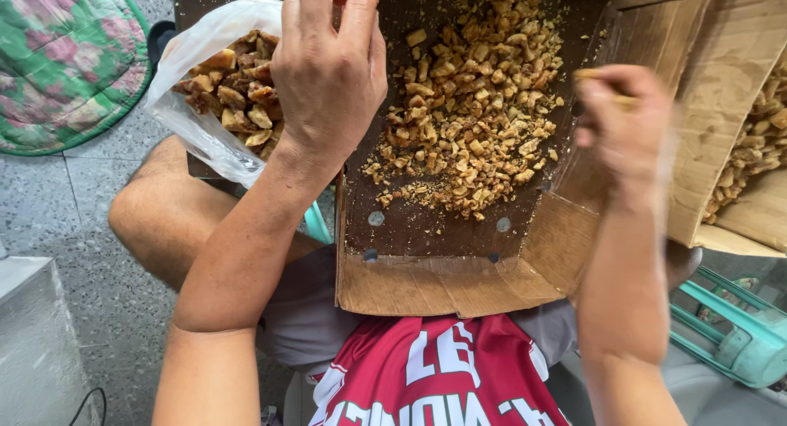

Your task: The person sits on the floor and sorts walnut pieces by hand from a cardboard box into a plastic bag. They repeatedly pick up handfuls of nuts, separate larger pieces, and place them into the bag while leaving smaller fragments in the box.

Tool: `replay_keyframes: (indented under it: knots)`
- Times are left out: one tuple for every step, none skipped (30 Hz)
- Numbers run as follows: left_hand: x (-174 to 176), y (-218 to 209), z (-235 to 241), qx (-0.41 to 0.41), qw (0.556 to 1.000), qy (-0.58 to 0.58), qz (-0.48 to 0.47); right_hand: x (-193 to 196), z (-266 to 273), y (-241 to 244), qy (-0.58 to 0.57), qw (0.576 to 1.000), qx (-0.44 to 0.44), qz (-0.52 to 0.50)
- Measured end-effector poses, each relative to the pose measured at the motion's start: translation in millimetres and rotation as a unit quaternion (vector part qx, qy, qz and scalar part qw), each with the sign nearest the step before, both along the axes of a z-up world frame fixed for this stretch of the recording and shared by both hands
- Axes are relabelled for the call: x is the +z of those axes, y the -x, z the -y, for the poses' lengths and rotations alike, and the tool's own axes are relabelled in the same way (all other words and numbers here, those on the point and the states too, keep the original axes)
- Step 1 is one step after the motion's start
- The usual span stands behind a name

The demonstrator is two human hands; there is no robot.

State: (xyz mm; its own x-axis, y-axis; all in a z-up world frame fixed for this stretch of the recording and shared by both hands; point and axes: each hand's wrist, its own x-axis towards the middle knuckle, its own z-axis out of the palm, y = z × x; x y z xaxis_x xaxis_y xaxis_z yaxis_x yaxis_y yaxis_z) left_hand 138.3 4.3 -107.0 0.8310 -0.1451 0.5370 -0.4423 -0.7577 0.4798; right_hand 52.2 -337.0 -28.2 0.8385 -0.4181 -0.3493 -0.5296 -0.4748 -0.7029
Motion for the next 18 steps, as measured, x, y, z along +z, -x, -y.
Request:
replay_keyframes:
  knots:
    - [1, 1, -1, -0.003, 1.0, 0.001, -0.006, 22, 12, 7, 0.006, 1.0, -0.005, 0.027]
    - [1, 2, -2, -0.003, 1.0, -0.003, -0.006, 37, 24, 14, 0.032, 0.999, -0.011, 0.039]
    - [2, 4, -4, -0.003, 1.0, -0.007, -0.006, 50, 38, 22, 0.075, 0.997, -0.013, 0.034]
    - [4, 4, -4, -0.007, 1.0, -0.006, -0.009, 61, 55, 28, 0.124, 0.992, -0.015, 0.028]
    - [6, 4, -3, -0.01, 1.0, -0.004, -0.012, 70, 72, 35, 0.174, 0.984, -0.016, 0.016]
    - [9, 4, -3, -0.013, 1.0, 0.0, -0.02, 75, 87, 40, 0.23, 0.973, -0.009, -0.007]
    - [10, 3, -3, -0.016, 0.999, 0.005, -0.027, 78, 98, 44, 0.274, 0.961, -0.001, -0.027]
    - [11, 4, -2, -0.017, 0.999, 0.004, -0.028, 80, 107, 48, 0.316, 0.947, 0.011, -0.051]
    - [11, 4, -2, -0.017, 0.999, 0.004, -0.029, 82, 112, 52, 0.353, 0.932, 0.031, -0.07]
    - [11, 4, -3, -0.014, 0.999, 0.003, -0.03, 81, 112, 51, 0.386, 0.917, 0.054, -0.084]
    - [9, 4, -3, -0.012, 1.0, 0.004, -0.019, 77, 107, 50, 0.417, 0.902, 0.076, -0.086]
    - [7, 5, -4, -0.008, 1.0, 0.002, -0.012, 74, 99, 49, 0.423, 0.898, 0.113, -0.049]
    - [4, 5, -5, -0.002, 1.0, -0.004, -0.009, 68, 87, 47, 0.426, 0.893, 0.143, -0.014]
    - [1, 6, -3, -0.001, 1.0, -0.008, -0.008, 64, 72, 49, 0.415, 0.893, 0.17, 0.027]
    - [-2, 7, -3, 0.002, 1.0, -0.018, -0.012, 56, 54, 52, 0.367, 0.907, 0.202, 0.043]
    - [-4, 5, -1, 0.005, 1.0, -0.026, -0.012, 43, 33, 55, 0.32, 0.915, 0.236, 0.068]
    - [-5, 2, 3, 0.004, 1.0, -0.015, -0.003, 30, 10, 60, 0.278, 0.917, 0.275, 0.081]
    - [-6, -1, 4, 0.007, 1.0, -0.011, 0.006, 13, -13, 59, 0.239, 0.916, 0.312, 0.084]
